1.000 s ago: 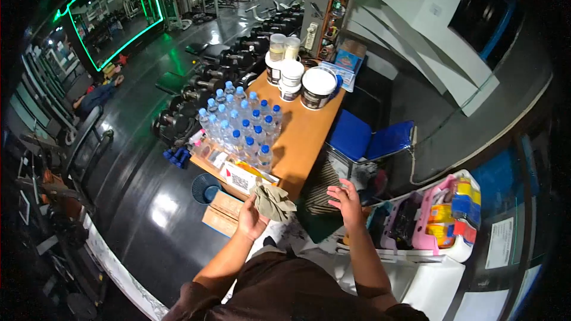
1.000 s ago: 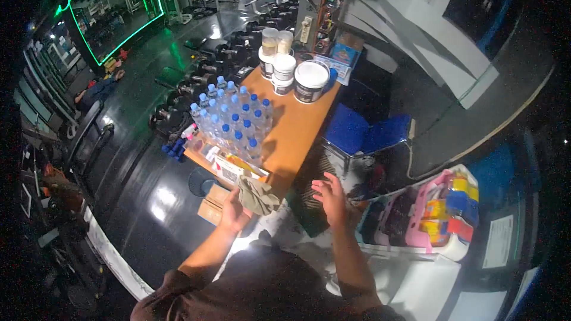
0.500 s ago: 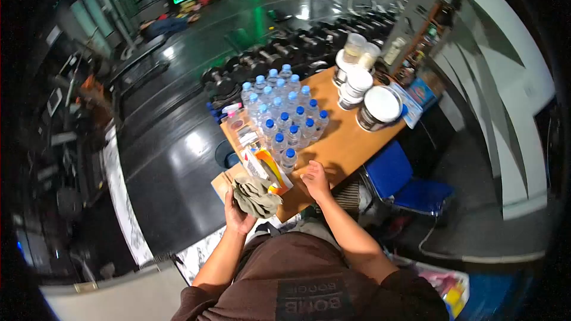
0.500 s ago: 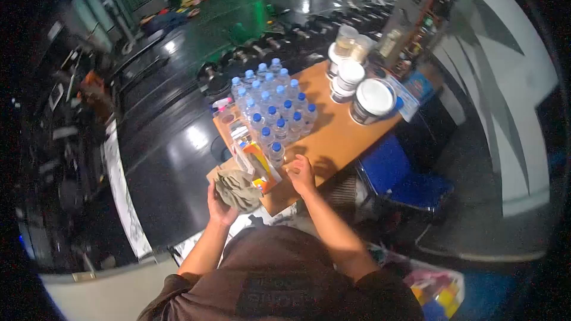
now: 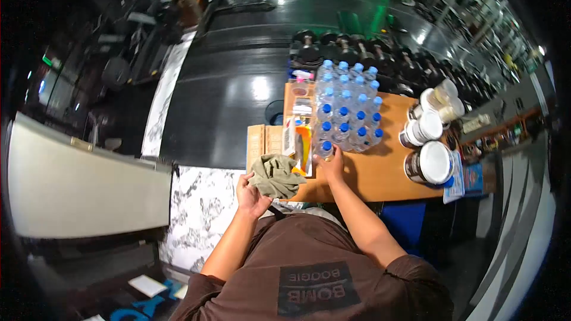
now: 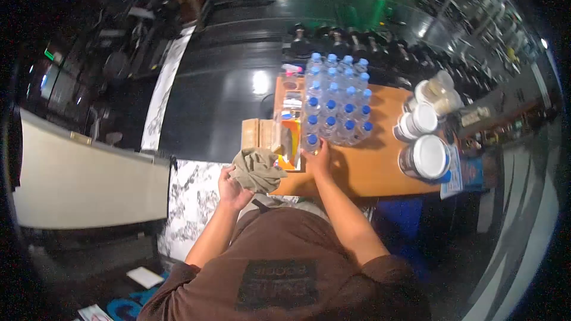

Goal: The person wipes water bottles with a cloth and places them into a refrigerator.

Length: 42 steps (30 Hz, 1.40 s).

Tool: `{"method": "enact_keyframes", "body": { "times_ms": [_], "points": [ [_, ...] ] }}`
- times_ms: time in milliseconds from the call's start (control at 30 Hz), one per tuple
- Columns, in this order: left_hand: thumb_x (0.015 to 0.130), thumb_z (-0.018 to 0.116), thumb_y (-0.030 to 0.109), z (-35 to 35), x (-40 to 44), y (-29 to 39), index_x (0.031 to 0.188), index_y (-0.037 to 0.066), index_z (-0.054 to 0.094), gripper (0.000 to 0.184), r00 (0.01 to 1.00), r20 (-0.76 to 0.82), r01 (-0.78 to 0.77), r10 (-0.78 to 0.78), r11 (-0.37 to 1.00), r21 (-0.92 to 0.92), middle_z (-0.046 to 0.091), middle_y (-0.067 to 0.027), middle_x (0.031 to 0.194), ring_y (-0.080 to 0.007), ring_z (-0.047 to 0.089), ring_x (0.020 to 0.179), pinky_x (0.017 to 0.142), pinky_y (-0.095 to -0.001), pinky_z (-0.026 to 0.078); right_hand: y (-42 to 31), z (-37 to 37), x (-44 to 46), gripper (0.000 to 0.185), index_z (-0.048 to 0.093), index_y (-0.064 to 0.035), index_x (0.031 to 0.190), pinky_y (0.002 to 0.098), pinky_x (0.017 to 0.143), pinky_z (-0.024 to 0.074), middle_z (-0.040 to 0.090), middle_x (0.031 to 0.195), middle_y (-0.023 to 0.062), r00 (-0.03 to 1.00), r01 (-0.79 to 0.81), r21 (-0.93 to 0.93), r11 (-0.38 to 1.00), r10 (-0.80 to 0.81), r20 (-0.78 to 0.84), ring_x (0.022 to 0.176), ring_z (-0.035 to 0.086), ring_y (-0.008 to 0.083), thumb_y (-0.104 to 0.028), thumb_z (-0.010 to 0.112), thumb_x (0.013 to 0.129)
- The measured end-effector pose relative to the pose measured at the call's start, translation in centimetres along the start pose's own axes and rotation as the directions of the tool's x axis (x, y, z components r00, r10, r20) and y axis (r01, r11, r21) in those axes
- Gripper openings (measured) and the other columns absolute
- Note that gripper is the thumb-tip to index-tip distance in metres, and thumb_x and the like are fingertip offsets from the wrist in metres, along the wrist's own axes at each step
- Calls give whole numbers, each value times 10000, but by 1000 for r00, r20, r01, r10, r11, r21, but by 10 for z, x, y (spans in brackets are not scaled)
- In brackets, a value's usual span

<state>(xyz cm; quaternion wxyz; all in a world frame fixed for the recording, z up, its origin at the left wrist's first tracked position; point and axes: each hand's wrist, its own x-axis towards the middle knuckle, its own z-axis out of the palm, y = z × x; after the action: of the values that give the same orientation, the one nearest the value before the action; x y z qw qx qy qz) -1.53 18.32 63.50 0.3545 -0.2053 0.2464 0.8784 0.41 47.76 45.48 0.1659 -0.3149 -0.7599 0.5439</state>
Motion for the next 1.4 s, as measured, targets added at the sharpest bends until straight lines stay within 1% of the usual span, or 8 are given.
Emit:
{"method": "enact_keyframes", "body": {
  "times_ms": [267, 367, 467, 767, 1000, 1267, 1333, 1400],
  "points": [
    [909, 689, 340, -6, -22, 3, 1342, 61, 623, 520, 988, 139, -70, 71, 997, -12, 682, -120, 1327, -292, 638, 1232, 1079, -445, 486, 8, 3, 1, 795, 535, -24, 1378, 437, 1098, 468, 632, 1323, 171, 994, 82, -120, 989, -90, -64, 1269, 598, 349, -173, 949, 716],
    [970, 728, 216, -14, -9, 8, 1357, 53, 602, 438, 995, 77, -72, 57, 974, 216, 682, -105, 1313, -259, 691, 1139, 953, -385, 570, -1, -10, -7, 776, 535, -23, 1377, 423, 1087, 472, 645, 1302, 170, 992, 114, -110, 987, -118, -32, 1260, 608, 331, -162, 935, 728],
    [1017, 710, 319, 28, -5, 6, 1411, 35, 561, 508, 976, 152, -200, 156, 917, 344, 667, -112, 1355, -242, 655, 1233, 1066, -425, 519, -8, -24, -15, 753, 538, -21, 1374, 409, 1073, 480, 658, 1276, 149, 995, 97, 2, 995, -97, 17, 1232, 627, 298, -144, 921, 738],
    [1030, 711, 359, 53, 50, 24, 1360, 11, 588, 495, 980, 158, -189, 121, 818, 543, 696, -124, 1271, -207, 700, 1107, 907, -384, 590, -65, -76, -45, 760, 484, -29, 1397, 391, 1044, 508, 628, 1284, 101, 979, 199, 372, 907, -167, -118, 1148, 640, 212, -197, 903, 786],
    [933, 740, 51, 97, 60, 30, 1353, 11, 588, 448, 945, 324, -128, -51, 853, 506, 707, -91, 1228, -230, 702, 1125, 975, -401, 584, -141, -110, -71, 780, 457, -79, 1417, 388, 1003, 519, 636, 1237, 56, 973, 157, 601, 784, -226, 41, 1118, 629, 172, -298, 856, 784],
    [966, 695, 118, 114, 76, 31, 1374, 20, 584, 434, 916, 397, -168, -59, 842, 513, 712, -105, 1238, -247, 704, 1114, 999, -422, 566, -201, -112, -98, 621, 487, -74, 1286, 360, 775, 596, 635, 1109, 68, 925, 195, 575, 794, -344, 162, 847, 706, 169, -280, 827, 808],
    [993, 605, 215, 119, 75, 34, 1406, 41, 571, 450, 897, 393, 74, -205, 944, 323, 702, -111, 1282, -293, 668, 1204, 1070, -479, 518, -216, -109, -104, 626, 509, -32, 1261, 389, 825, 608, 675, 991, 93, 942, 188, 585, 789, -312, 119, 869, 728, 221, -280, 823, 780],
    [999, 535, 310, 116, 82, 34, 1470, 28, 521, 550, 867, 449, 56, -219, 936, 348, 658, -139, 1375, -322, 603, 1313, 1151, -506, 439, -201, -105, -98, 660, 506, -23, 1300, 381, 828, 599, 671, 1006, 95, 937, 237, 497, 835, -331, 109, 861, 719, 208, -270, 825, 777]
  ]
}}
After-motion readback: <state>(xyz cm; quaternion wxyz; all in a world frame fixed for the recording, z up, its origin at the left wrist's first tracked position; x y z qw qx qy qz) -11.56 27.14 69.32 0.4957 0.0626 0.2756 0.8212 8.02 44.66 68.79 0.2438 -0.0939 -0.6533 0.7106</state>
